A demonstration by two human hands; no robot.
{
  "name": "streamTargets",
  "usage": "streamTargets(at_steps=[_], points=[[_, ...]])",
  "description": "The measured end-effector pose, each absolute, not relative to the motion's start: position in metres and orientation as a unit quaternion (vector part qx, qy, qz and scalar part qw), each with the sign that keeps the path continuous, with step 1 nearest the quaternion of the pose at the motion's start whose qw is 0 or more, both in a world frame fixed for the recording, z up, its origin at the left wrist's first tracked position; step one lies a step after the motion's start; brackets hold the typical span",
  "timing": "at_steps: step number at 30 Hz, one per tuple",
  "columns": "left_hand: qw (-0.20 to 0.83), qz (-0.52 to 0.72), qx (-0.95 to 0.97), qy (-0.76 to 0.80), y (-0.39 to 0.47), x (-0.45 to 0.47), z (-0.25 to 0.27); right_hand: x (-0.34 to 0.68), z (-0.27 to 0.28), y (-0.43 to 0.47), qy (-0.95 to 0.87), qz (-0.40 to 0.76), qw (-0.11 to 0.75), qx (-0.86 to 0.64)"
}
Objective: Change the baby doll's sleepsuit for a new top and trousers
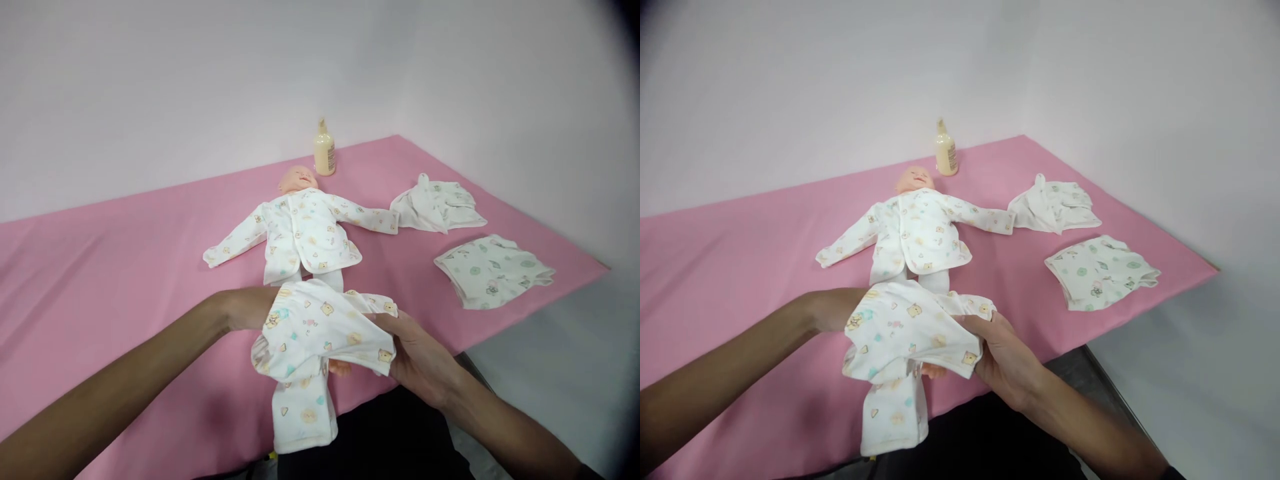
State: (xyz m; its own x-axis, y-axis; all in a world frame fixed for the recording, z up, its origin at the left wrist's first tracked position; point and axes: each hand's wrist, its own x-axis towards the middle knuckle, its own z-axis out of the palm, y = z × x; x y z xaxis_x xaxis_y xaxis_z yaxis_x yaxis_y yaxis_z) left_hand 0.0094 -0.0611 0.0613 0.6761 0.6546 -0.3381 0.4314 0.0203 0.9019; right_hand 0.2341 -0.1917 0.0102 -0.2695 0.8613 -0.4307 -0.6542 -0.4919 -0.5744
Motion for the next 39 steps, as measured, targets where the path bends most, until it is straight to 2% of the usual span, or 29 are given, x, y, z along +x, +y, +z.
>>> streamTargets(at_steps=[3,7,11,15,20,28,33,39], points=[[0.701,-0.021,0.624,0.346,-0.062,-0.002,0.068,0.234,0.01,-0.192,-0.134,0.797,0.467,-0.359],[0.722,0.107,0.542,0.417,-0.072,-0.014,0.072,0.228,0.016,-0.189,-0.135,0.807,0.459,-0.347],[0.639,0.195,0.565,0.484,-0.095,-0.013,0.071,0.219,0.02,-0.185,-0.12,0.809,0.47,-0.332],[0.505,0.196,0.653,0.529,-0.123,-0.001,0.073,0.21,0.019,-0.179,-0.122,0.803,0.492,-0.313],[0.387,0.188,0.75,0.503,-0.139,0.013,0.073,0.198,0.016,-0.173,-0.149,0.799,0.51,-0.28],[0.315,0.207,0.826,0.419,-0.144,0.015,0.066,0.186,0.021,-0.173,-0.175,0.798,0.483,-0.316],[0.311,0.14,0.856,0.388,-0.148,0.007,0.067,0.191,0.023,-0.178,-0.238,0.785,0.462,-0.338],[0.2,0.141,0.936,0.255,-0.151,-0.005,0.06,0.198,0.029,-0.186,-0.245,0.788,0.442,-0.353]])
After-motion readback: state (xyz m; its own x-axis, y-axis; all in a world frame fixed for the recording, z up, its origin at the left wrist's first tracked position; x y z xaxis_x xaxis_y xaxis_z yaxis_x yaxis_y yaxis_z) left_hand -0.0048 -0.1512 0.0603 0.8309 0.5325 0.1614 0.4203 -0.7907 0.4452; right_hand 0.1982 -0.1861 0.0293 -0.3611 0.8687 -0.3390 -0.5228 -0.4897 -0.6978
